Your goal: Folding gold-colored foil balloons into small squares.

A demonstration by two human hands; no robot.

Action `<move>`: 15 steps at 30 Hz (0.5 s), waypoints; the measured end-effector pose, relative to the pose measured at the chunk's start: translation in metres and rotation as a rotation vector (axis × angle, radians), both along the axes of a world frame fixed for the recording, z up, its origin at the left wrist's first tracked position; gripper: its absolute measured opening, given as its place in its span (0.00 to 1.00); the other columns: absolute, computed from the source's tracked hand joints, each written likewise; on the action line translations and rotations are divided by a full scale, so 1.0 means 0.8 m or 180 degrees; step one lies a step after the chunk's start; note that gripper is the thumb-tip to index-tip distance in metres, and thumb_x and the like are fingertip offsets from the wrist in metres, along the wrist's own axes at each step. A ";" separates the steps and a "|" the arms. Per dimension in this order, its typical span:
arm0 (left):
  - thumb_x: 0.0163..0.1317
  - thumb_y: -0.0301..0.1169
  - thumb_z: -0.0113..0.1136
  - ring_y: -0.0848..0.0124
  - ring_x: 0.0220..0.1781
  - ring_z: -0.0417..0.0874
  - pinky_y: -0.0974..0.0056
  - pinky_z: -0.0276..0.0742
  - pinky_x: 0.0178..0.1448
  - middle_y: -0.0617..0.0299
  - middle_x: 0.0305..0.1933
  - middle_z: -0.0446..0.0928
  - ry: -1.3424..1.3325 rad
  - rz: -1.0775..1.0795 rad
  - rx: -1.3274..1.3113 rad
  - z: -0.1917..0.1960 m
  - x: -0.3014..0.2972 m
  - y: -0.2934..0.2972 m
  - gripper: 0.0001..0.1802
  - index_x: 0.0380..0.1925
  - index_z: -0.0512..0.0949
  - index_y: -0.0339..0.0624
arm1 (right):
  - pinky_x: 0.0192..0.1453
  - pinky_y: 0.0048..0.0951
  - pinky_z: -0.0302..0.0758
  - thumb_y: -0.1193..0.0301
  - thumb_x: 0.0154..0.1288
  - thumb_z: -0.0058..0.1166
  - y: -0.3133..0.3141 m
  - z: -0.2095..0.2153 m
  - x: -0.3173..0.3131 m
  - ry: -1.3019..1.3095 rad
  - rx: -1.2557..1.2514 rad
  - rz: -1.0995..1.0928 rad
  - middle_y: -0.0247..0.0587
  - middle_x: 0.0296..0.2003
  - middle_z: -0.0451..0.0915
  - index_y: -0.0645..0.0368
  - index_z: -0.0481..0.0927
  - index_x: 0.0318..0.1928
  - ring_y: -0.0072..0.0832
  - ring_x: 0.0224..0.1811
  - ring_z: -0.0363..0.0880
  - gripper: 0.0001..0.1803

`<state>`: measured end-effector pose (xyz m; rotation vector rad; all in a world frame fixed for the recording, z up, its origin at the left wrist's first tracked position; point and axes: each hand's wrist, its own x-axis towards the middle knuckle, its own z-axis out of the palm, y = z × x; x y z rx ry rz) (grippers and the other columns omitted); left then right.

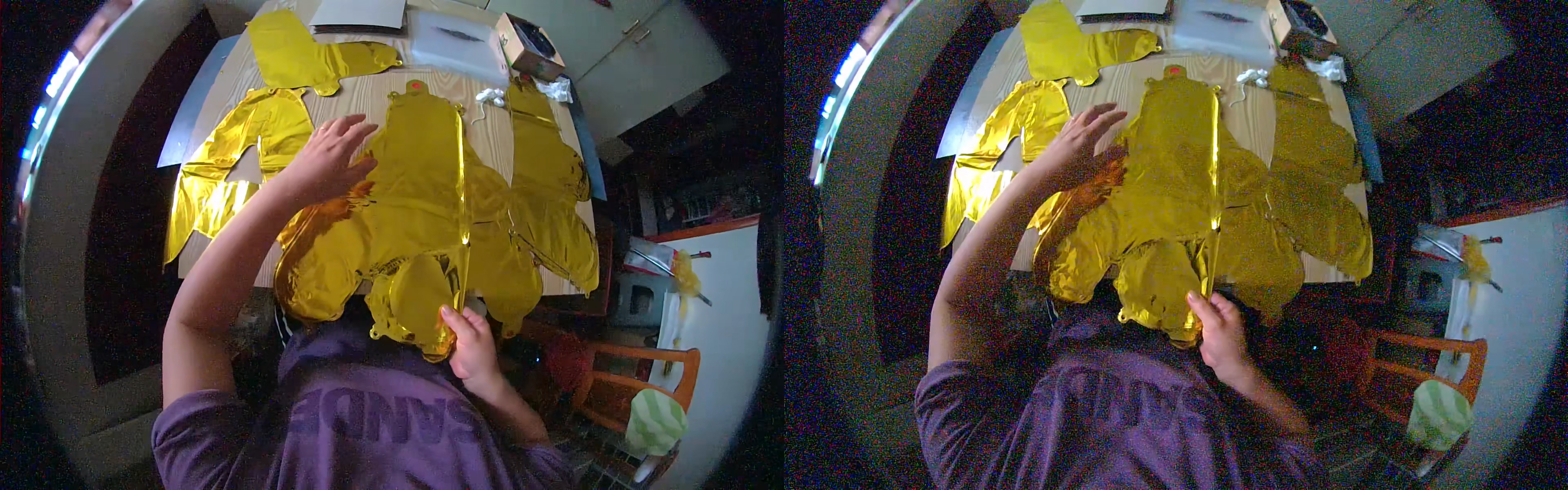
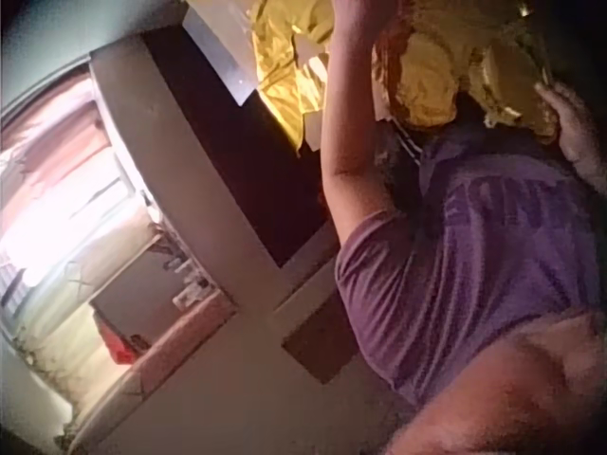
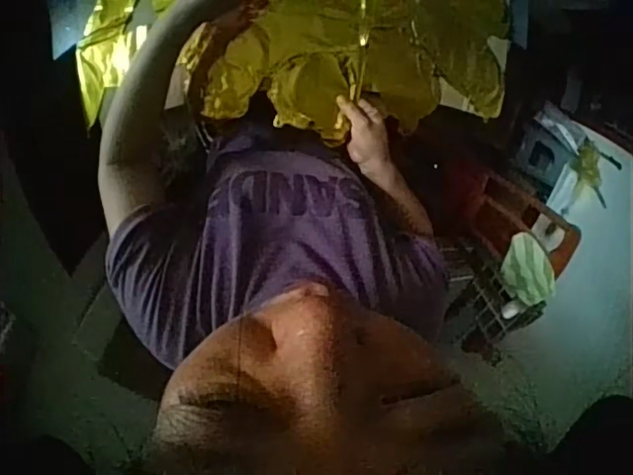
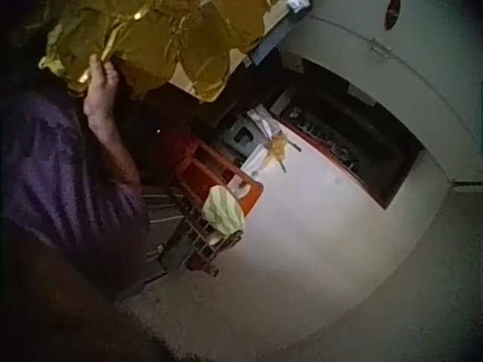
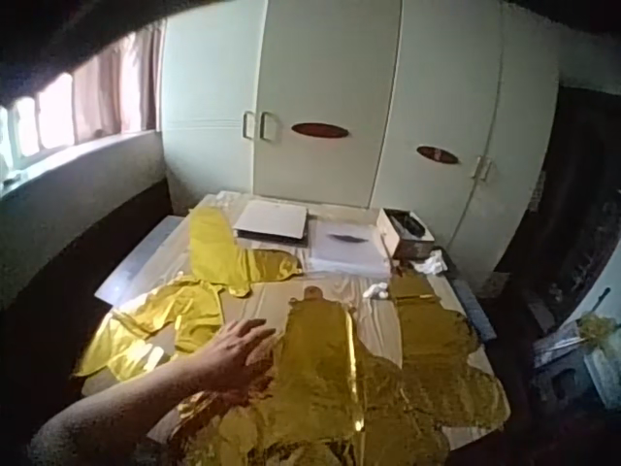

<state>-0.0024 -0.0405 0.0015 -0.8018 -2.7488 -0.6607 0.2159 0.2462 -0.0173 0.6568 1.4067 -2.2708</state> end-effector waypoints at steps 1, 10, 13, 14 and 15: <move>0.65 0.43 0.61 0.44 0.68 0.67 0.48 0.64 0.72 0.44 0.68 0.66 -0.0016 -0.0046 -0.0014 0.002 0.002 0.003 0.31 0.65 0.68 0.42 | 0.45 0.23 0.76 0.67 0.72 0.57 -0.006 0.003 0.001 -0.0063 -0.0118 -0.0099 0.32 0.37 0.85 0.61 0.84 0.42 0.19 0.37 0.81 0.10; 0.56 0.42 0.69 0.46 0.72 0.65 0.45 0.62 0.74 0.44 0.67 0.68 0.0241 -0.1014 0.0010 -0.007 0.032 0.051 0.33 0.59 0.73 0.40 | 0.38 0.22 0.72 0.67 0.72 0.57 -0.014 -0.018 -0.004 0.0359 0.0340 -0.0086 0.27 0.31 0.82 0.60 0.82 0.36 0.14 0.33 0.76 0.10; 0.53 0.39 0.70 0.45 0.71 0.66 0.44 0.63 0.73 0.44 0.66 0.69 0.0206 -0.1232 0.0009 -0.014 0.045 0.064 0.33 0.59 0.73 0.39 | 0.35 0.22 0.70 0.65 0.72 0.57 -0.008 -0.002 -0.010 0.0485 0.0829 0.0170 0.25 0.28 0.80 0.61 0.82 0.34 0.13 0.31 0.74 0.12; 0.53 0.39 0.70 0.44 0.71 0.66 0.44 0.63 0.73 0.44 0.66 0.69 0.0200 -0.1286 0.0060 -0.021 0.045 0.063 0.33 0.59 0.73 0.39 | 0.34 0.22 0.70 0.64 0.72 0.57 -0.003 -0.007 -0.011 0.0508 0.1023 0.0386 0.26 0.28 0.80 0.62 0.82 0.34 0.13 0.30 0.73 0.13; 0.53 0.39 0.70 0.44 0.71 0.66 0.44 0.63 0.73 0.43 0.66 0.68 0.0199 -0.1341 0.0115 -0.024 0.046 0.063 0.33 0.59 0.73 0.38 | 0.33 0.22 0.69 0.63 0.72 0.57 0.003 -0.012 -0.014 0.0531 0.1221 0.0602 0.27 0.27 0.80 0.62 0.81 0.34 0.14 0.29 0.73 0.14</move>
